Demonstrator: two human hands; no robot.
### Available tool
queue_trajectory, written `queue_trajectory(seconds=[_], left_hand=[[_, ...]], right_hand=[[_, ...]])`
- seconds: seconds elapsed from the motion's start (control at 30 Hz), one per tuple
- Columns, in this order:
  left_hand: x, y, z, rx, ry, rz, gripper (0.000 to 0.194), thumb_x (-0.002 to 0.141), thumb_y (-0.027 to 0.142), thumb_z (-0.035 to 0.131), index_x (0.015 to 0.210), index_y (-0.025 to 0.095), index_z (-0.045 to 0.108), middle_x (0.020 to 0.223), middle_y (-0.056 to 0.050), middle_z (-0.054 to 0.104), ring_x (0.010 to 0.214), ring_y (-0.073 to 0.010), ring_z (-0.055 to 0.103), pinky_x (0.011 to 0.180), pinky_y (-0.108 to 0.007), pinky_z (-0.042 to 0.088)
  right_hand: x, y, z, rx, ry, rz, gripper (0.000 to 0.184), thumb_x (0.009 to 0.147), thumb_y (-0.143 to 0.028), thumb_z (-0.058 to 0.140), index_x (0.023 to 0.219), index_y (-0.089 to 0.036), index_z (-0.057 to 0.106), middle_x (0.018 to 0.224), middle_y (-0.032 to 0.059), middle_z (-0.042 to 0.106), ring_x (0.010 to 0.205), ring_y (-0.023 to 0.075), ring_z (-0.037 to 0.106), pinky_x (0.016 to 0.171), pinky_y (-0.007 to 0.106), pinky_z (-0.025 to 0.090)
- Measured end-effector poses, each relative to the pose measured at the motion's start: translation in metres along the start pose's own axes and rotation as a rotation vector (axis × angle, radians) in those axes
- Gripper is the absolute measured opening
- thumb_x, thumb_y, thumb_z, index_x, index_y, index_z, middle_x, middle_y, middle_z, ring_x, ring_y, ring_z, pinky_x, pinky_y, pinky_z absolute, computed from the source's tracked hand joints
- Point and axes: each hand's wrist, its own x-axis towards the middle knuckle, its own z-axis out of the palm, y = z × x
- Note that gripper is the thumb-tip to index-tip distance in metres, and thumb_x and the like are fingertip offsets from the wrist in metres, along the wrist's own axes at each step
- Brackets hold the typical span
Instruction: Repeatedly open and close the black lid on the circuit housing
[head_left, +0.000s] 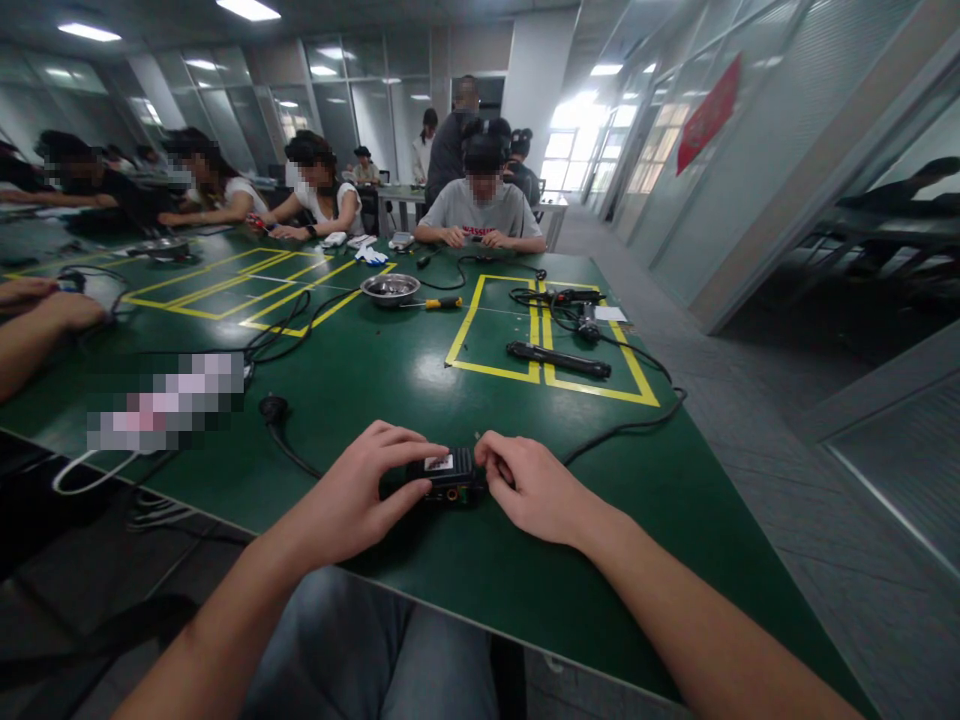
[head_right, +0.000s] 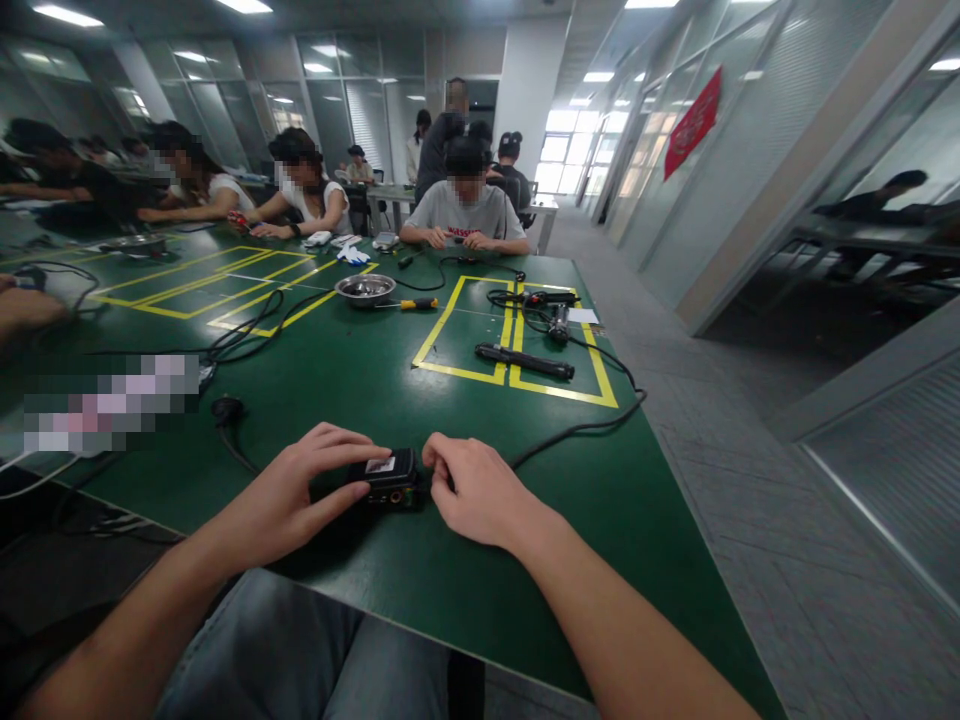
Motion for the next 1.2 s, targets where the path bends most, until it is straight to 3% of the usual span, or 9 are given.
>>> queue_trajectory(seconds=[0.17, 0.53, 0.7, 0.97, 1.2], left_hand=[[-0.003, -0.001, 0.011, -0.008, -0.087, 0.056, 0.034, 0.105, 0.022, 0.065, 0.134, 0.032, 0.079, 0.127, -0.008, 0.076, 0.115, -0.0269, 0.066, 0.104, -0.045, 0.056], [-0.006, 0.002, 0.031, 0.029, 0.087, 0.112, 0.026, 0.102, 0.02, 0.061, 0.121, 0.021, 0.078, 0.117, -0.012, 0.075, 0.107, -0.0279, 0.065, 0.094, -0.045, 0.058], [-0.007, 0.003, 0.032, 0.064, 0.092, 0.128, 0.025, 0.104, 0.02, 0.06, 0.122, 0.02, 0.076, 0.117, -0.012, 0.074, 0.108, -0.0282, 0.064, 0.094, -0.045, 0.058], [-0.009, 0.005, 0.03, 0.109, 0.061, 0.107, 0.031, 0.104, 0.02, 0.056, 0.13, 0.02, 0.073, 0.119, -0.013, 0.072, 0.107, -0.0293, 0.062, 0.095, -0.046, 0.058], [-0.008, 0.008, 0.029, 0.09, 0.037, 0.065, 0.033, 0.102, 0.022, 0.056, 0.131, 0.021, 0.073, 0.12, -0.013, 0.072, 0.107, -0.0299, 0.063, 0.094, -0.046, 0.058]], right_hand=[[0.0, -0.001, -0.001, 0.001, -0.004, -0.001, 0.021, 0.089, -0.003, 0.058, 0.097, -0.022, 0.057, 0.075, -0.0045, 0.055, 0.07, 0.0168, 0.05, 0.072, 0.03, 0.034], [0.0, -0.001, 0.0, 0.028, -0.009, -0.025, 0.016, 0.094, -0.008, 0.06, 0.104, -0.02, 0.066, 0.079, -0.0031, 0.059, 0.072, 0.0167, 0.054, 0.077, 0.033, 0.038], [-0.001, -0.003, -0.002, 0.028, -0.03, -0.061, 0.017, 0.096, -0.018, 0.068, 0.113, -0.019, 0.07, 0.082, -0.0018, 0.061, 0.075, 0.0179, 0.055, 0.077, 0.034, 0.037], [0.0, 0.0, -0.002, 0.03, -0.038, -0.062, 0.022, 0.093, -0.009, 0.063, 0.11, -0.019, 0.07, 0.084, -0.0012, 0.062, 0.075, 0.0173, 0.053, 0.078, 0.034, 0.037], [-0.001, -0.003, -0.003, 0.033, -0.045, -0.051, 0.021, 0.09, -0.012, 0.066, 0.11, -0.018, 0.07, 0.084, -0.0015, 0.061, 0.075, 0.017, 0.053, 0.078, 0.034, 0.038]])
